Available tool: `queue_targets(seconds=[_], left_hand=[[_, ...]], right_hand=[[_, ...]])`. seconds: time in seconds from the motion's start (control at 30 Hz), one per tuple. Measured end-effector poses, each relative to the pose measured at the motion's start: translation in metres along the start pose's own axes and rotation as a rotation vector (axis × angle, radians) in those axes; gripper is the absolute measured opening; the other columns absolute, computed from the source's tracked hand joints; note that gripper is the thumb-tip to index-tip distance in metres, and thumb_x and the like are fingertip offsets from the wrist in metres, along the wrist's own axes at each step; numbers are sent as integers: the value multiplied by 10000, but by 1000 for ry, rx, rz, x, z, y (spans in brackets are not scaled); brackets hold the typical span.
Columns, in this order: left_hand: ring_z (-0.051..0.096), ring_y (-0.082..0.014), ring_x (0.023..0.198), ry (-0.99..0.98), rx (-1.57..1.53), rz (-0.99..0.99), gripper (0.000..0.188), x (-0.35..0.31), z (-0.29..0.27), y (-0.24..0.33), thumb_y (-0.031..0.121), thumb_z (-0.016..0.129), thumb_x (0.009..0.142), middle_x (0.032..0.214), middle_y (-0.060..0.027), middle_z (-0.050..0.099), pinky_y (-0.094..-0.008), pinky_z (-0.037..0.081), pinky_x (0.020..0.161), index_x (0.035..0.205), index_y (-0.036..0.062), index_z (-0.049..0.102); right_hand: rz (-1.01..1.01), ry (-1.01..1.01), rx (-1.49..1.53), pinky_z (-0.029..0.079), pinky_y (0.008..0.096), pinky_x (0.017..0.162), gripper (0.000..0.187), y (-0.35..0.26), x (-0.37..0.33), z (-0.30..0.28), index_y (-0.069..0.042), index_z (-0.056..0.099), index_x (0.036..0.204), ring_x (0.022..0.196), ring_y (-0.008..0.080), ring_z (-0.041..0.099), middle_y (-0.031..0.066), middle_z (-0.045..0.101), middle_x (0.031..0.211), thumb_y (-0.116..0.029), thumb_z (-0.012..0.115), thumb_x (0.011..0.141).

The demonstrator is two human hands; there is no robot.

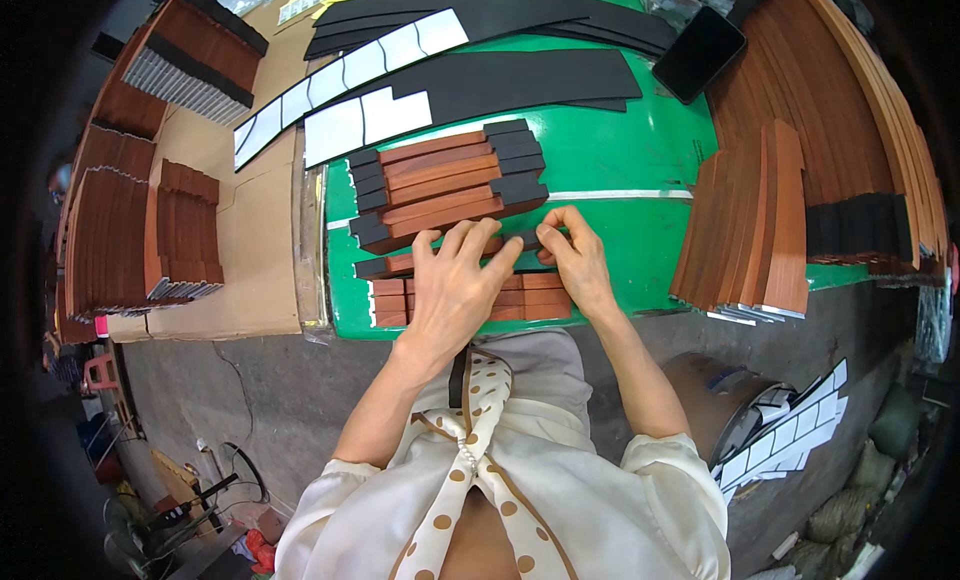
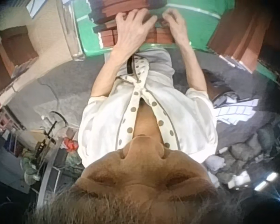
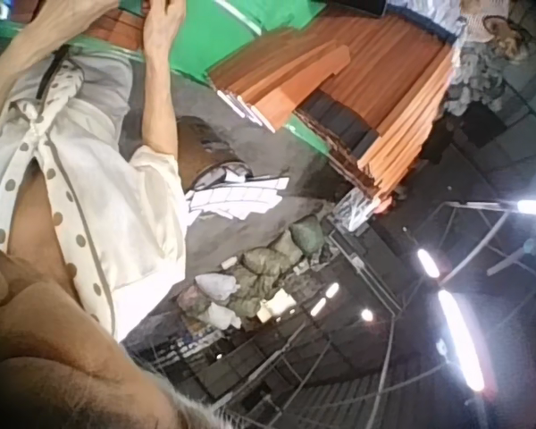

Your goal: The recorder applies adhesive foam strips to wooden handles or components at a workstation.

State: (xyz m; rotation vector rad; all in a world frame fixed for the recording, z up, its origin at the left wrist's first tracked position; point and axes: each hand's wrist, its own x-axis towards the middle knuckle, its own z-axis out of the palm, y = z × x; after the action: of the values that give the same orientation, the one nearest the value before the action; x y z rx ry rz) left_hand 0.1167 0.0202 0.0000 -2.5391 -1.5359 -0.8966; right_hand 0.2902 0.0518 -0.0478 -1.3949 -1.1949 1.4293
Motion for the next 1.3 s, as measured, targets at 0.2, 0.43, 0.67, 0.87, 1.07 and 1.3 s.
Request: queue_targets(seconds=[0.2, 0.43, 0.67, 0.87, 1.07, 1.3], left_hand=[[598, -266, 868, 359, -81, -401, 139, -55, -51, -34, 73, 624, 844, 927, -119, 625, -353, 464, 767, 971, 19, 635], [598, -194, 780, 178, -501, -883, 255, -93, -37, -63, 203, 517, 955, 882, -139, 637, -314, 462, 688, 994, -25, 626], [608, -171, 838, 227, -620, -838, 235, -81, -31, -71, 154, 532, 942, 946, -128, 654, -280, 470, 733, 1038, -34, 635], [620, -181, 936, 265, -672, -822, 196, -83, -49, -97, 79, 529, 925, 996, -127, 656, -293, 475, 796, 1052, -38, 623], [625, -269, 932, 195, -383, -537, 184, -6, -45, -163, 10, 557, 872, 1020, -143, 646, -320, 472, 815, 1037, 7, 639], [601, -281, 981, -23, -215, -185, 225, 27, 9, -229, 30, 634, 790, 1062, -109, 651, -371, 463, 843, 1014, 35, 658]], right_hand=[[3, 54, 9, 507, 251, 677, 269, 2, -6, -7, -1, 566, 1036, 764, 111, 595, 38, 594, 902, -253, 547, 944], [-47, 51, 30, 523, 260, 725, 267, 3, -5, -8, 30, 567, 1065, 823, 121, 612, 58, 608, 955, -204, 569, 938], [-98, 104, 93, 529, 270, 743, 282, -2, 9, -7, 49, 553, 1138, 870, 145, 634, 98, 623, 1005, -153, 557, 941], [-211, 190, -90, 519, 261, 742, 241, -28, 14, -19, 34, 574, 1121, 829, 139, 630, 101, 642, 983, -125, 544, 942], [-827, 80, -587, 504, 276, 652, 121, -116, 81, 36, 3, 642, 957, 732, 209, 643, 97, 655, 850, -32, 612, 845], [-949, -214, -1128, 526, 387, 658, 55, -81, 212, 106, -7, 610, 819, 774, 320, 629, 140, 618, 807, -33, 581, 780]])
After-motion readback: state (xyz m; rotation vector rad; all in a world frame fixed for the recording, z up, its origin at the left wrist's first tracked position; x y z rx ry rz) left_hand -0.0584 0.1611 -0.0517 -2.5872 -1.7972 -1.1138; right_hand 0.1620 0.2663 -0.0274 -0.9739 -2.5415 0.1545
